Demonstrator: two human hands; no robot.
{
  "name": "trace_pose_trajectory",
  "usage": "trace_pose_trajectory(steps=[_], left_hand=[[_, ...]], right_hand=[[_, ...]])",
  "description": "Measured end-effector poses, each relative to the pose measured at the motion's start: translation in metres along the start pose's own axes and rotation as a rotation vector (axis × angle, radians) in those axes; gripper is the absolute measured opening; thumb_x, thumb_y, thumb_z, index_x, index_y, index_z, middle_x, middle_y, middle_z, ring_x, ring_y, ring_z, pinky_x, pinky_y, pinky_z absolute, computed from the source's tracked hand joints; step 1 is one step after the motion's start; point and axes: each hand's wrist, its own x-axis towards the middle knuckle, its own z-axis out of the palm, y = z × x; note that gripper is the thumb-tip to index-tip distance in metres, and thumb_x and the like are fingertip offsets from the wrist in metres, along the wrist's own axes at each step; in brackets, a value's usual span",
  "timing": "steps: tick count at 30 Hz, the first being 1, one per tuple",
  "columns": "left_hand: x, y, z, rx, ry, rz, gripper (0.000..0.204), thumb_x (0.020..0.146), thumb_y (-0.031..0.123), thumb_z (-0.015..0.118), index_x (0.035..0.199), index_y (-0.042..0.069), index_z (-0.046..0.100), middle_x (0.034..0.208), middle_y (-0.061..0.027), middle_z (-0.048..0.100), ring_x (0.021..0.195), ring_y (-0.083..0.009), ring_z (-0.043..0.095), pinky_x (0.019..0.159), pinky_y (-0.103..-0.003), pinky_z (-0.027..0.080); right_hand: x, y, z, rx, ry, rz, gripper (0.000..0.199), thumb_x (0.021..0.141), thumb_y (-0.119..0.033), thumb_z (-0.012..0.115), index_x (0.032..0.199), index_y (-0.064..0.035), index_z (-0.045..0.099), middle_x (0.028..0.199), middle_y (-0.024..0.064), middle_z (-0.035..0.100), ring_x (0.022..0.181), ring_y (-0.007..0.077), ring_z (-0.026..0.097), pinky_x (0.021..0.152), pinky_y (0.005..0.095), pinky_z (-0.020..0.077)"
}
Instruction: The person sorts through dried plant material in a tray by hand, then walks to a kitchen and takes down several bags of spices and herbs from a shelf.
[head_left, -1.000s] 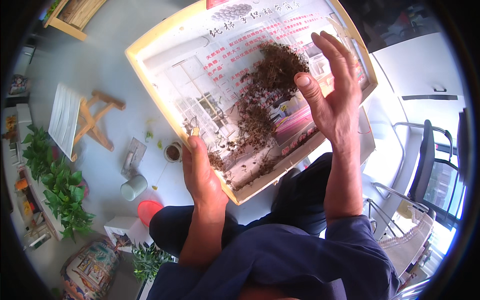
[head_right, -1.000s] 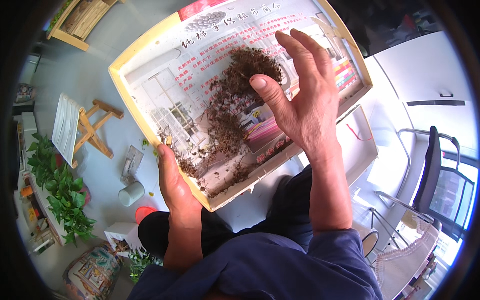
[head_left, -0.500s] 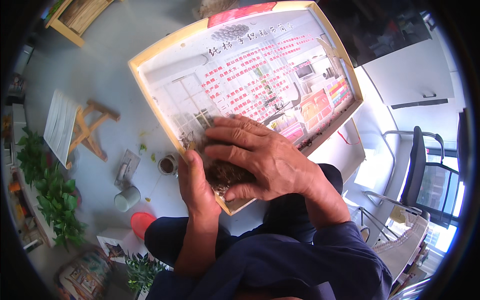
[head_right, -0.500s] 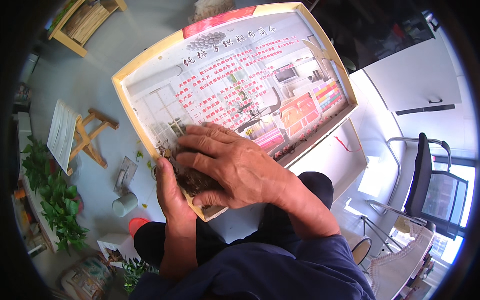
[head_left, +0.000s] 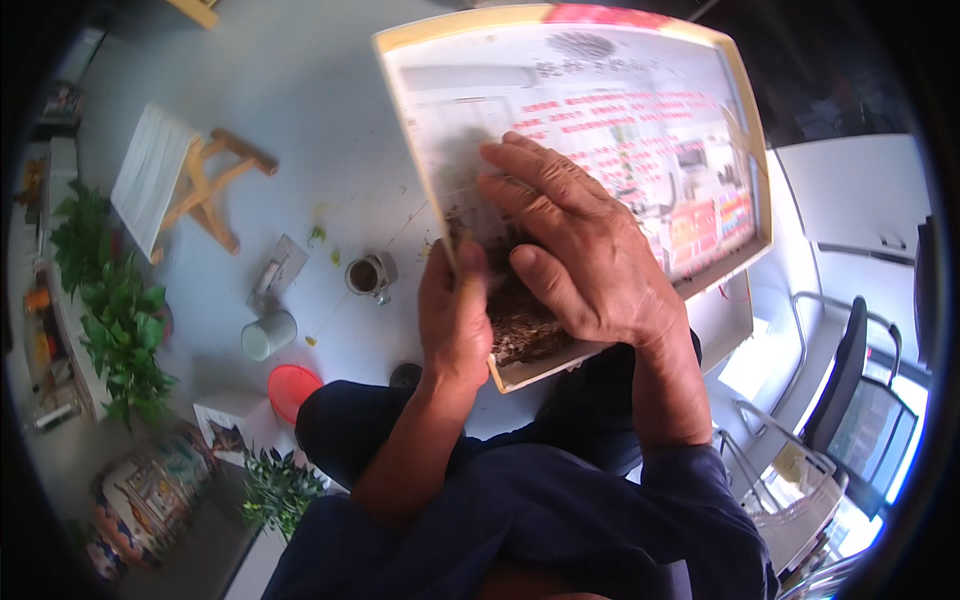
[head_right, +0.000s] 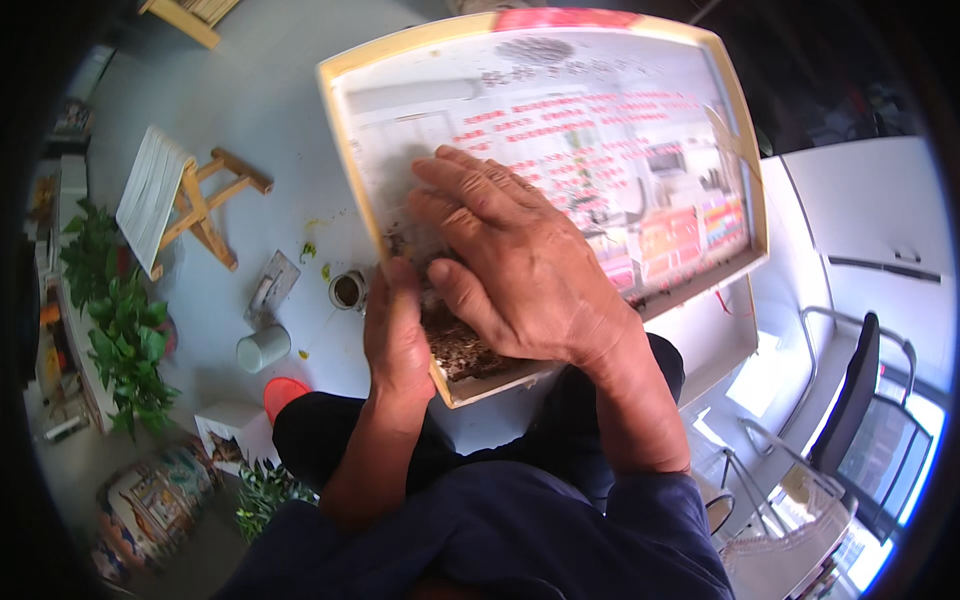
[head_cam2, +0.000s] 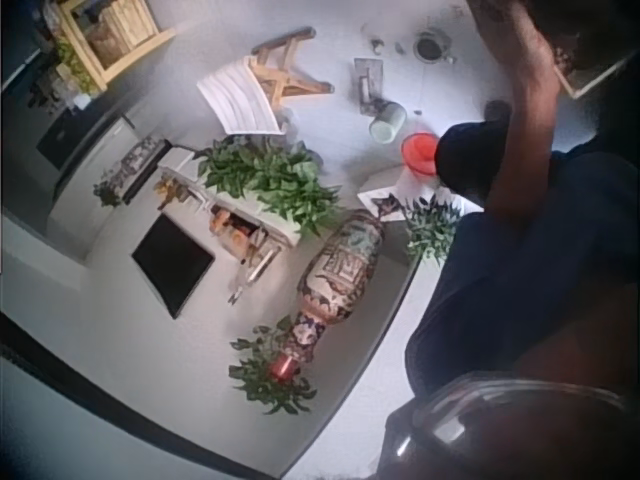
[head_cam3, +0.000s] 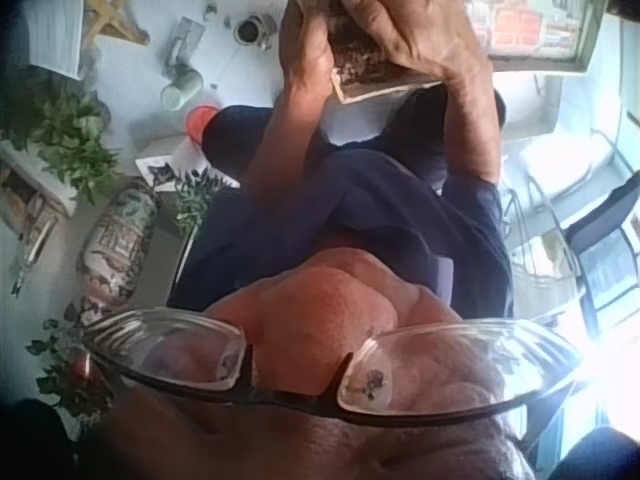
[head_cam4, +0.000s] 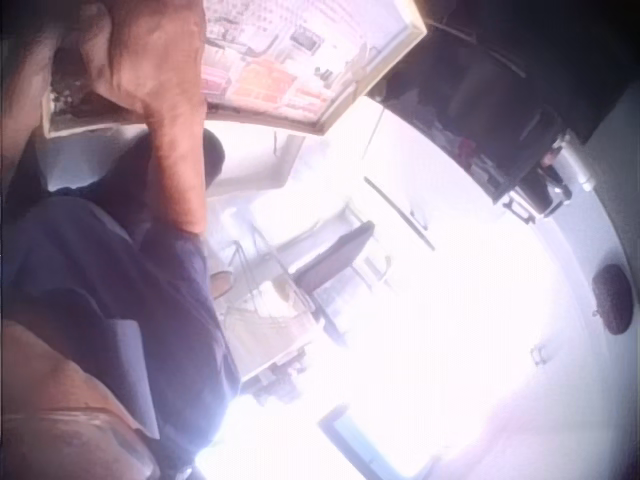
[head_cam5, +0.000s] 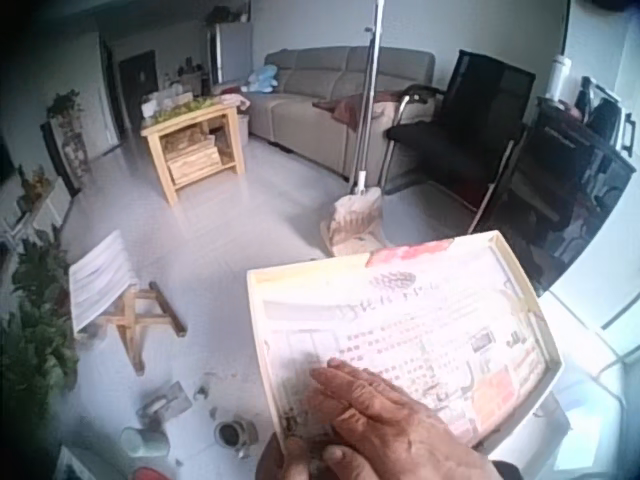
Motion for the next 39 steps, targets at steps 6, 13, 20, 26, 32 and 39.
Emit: trace_pose_trajectory(steps=[6,13,20,26,32,39], left_hand=[[0.0,-0.008,-0.001,-0.056,0.016,-0.114,0.037,0.1,0.031,0.057,0.116,-0.002,0.054,0.103,-0.0056,0.061,0.093,-0.0092,0.055,0.082,-0.026,0.047],[-0.001,0.0,-0.01,-0.177,0.026,-0.125,0.05,0.096,0.042,0.062,0.117,-0.003,0.054,0.105,-0.008,0.061,0.095,-0.0102,0.055,0.083,-0.027,0.048],[-0.011,0.0,-0.009,-0.152,0.05,-0.022,0.048,0.095,0.043,0.062,0.11,-0.001,0.056,0.099,-0.0058,0.061,0.087,-0.0082,0.052,0.077,-0.026,0.046],[-0.016,0.014,-0.012,-0.088,-0.015,0.011,0.062,0.1,0.05,0.047,0.133,-0.003,0.044,0.12,-0.0153,0.059,0.107,-0.0216,0.061,0.091,-0.033,0.051],[-0.013,0.009,-0.01,-0.054,0.003,0.077,0.059,0.102,0.047,0.042,0.136,-0.001,0.043,0.124,-0.014,0.057,0.11,-0.0221,0.059,0.094,-0.035,0.048],[-0.011,0.015,-0.008,0.027,-0.066,-0.017,0.063,0.103,0.049,0.04,0.142,0.0,0.037,0.135,-0.0136,0.05,0.12,-0.0215,0.052,0.101,-0.035,0.043]], right_hand=[[0.012,-0.009,0.01,0.016,-0.051,-0.014,0.043,0.082,-0.021,0.057,0.116,0.0046,0.063,0.136,0.0208,0.053,0.13,0.0391,0.047,0.111,0.0488,0.036],[0.002,-0.023,0.008,0.153,-0.17,-0.106,0.037,0.074,-0.02,0.057,0.101,0.0037,0.068,0.117,0.0212,0.063,0.114,0.0398,0.06,0.101,0.0497,0.0457],[-0.019,-0.027,0.004,0.086,0.004,-0.077,0.055,0.081,-0.047,0.067,0.109,-0.0001,0.068,0.114,0.0192,0.064,0.11,0.0408,0.061,0.097,0.0511,0.0465],[-0.022,-0.047,0.007,-0.014,-0.122,-0.088,0.051,0.056,-0.022,0.082,0.103,-0.0073,0.069,0.114,0.0126,0.06,0.114,0.0347,0.057,0.101,0.0499,0.0458],[-0.027,-0.042,-0.003,-0.048,-0.047,-0.022,0.052,0.056,-0.016,0.081,0.105,-0.0075,0.067,0.117,0.0119,0.059,0.112,0.0341,0.057,0.097,0.0465,0.0477],[-0.029,-0.044,0.03,-0.154,-0.009,-0.07,0.03,0.073,-0.023,0.069,0.1,-0.0098,0.069,0.117,0.0102,0.06,0.116,0.0293,0.055,0.104,0.0504,0.0404]])
